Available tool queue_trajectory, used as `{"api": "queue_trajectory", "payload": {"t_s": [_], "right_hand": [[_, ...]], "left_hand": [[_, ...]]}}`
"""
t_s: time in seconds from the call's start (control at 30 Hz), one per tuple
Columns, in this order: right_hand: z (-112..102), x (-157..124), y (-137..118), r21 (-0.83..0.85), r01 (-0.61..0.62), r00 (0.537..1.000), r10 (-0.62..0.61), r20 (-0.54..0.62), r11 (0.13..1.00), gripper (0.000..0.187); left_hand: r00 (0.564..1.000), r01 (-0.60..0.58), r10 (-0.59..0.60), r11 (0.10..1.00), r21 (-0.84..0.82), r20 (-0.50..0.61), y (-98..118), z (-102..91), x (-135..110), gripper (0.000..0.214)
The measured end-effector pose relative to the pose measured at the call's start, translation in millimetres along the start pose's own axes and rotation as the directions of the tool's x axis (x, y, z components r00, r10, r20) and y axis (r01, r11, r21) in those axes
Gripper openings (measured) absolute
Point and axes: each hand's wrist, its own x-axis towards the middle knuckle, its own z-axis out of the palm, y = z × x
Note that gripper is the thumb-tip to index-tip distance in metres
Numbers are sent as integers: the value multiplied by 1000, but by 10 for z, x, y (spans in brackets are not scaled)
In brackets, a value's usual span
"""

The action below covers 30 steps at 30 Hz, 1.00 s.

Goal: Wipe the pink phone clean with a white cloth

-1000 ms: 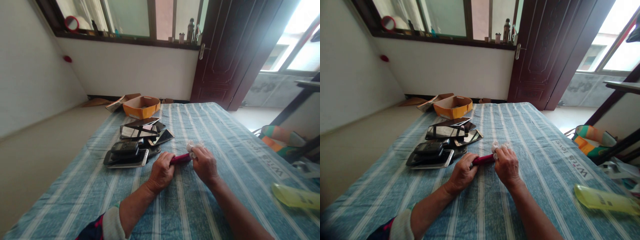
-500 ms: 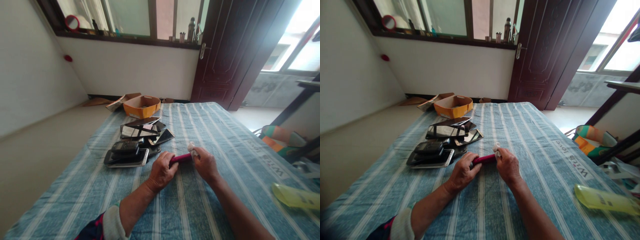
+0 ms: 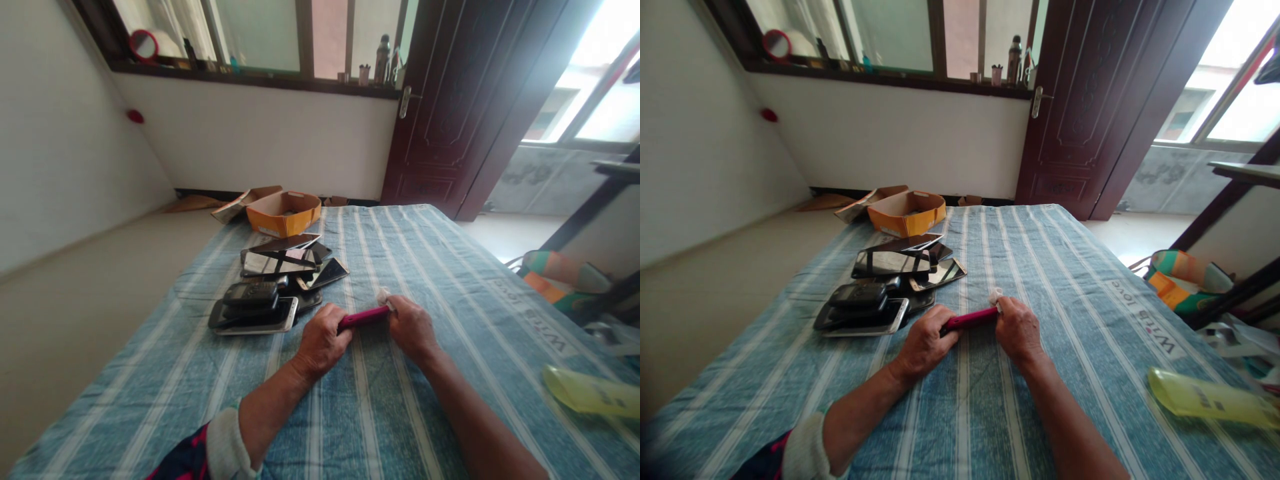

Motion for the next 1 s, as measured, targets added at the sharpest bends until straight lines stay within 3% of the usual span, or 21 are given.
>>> {"api": "queue_trajectory", "payload": {"t_s": [0.13, 0.27, 0.33, 0.43, 0.77, 1.0], "right_hand": [[-33, 13, 28, 15, 31, 987, -29, -155, 999, 21], [-98, 0, -73, -77, 236, 914, -248, -320, 969, 19], [-119, -20, -162, -171, 331, 880, -369, -300, 928, 19], [-119, -52, -268, -247, 396, 855, -453, -254, 885, 23], [-120, -118, -347, -173, 500, 803, -529, -274, 849, 27], [-163, -71, -286, -124, 483, 808, -496, -317, 867, 26]], "left_hand": [[1000, -3, 3, 1000, -21, 0, 4, -5, -2, 6], [1000, -8, 8, 999, -48, -4, 10, -8, -3, 6], [1000, -6, 6, 999, -54, -7, 8, -5, -5, 7], [1000, -3, 3, 998, -55, -13, 8, -2, -12, 9], [998, -30, 25, 997, -75, -66, -5, -24, -17, 9], [996, -52, 45, 995, -90, -76, -18, 9, -18, 4]]}}
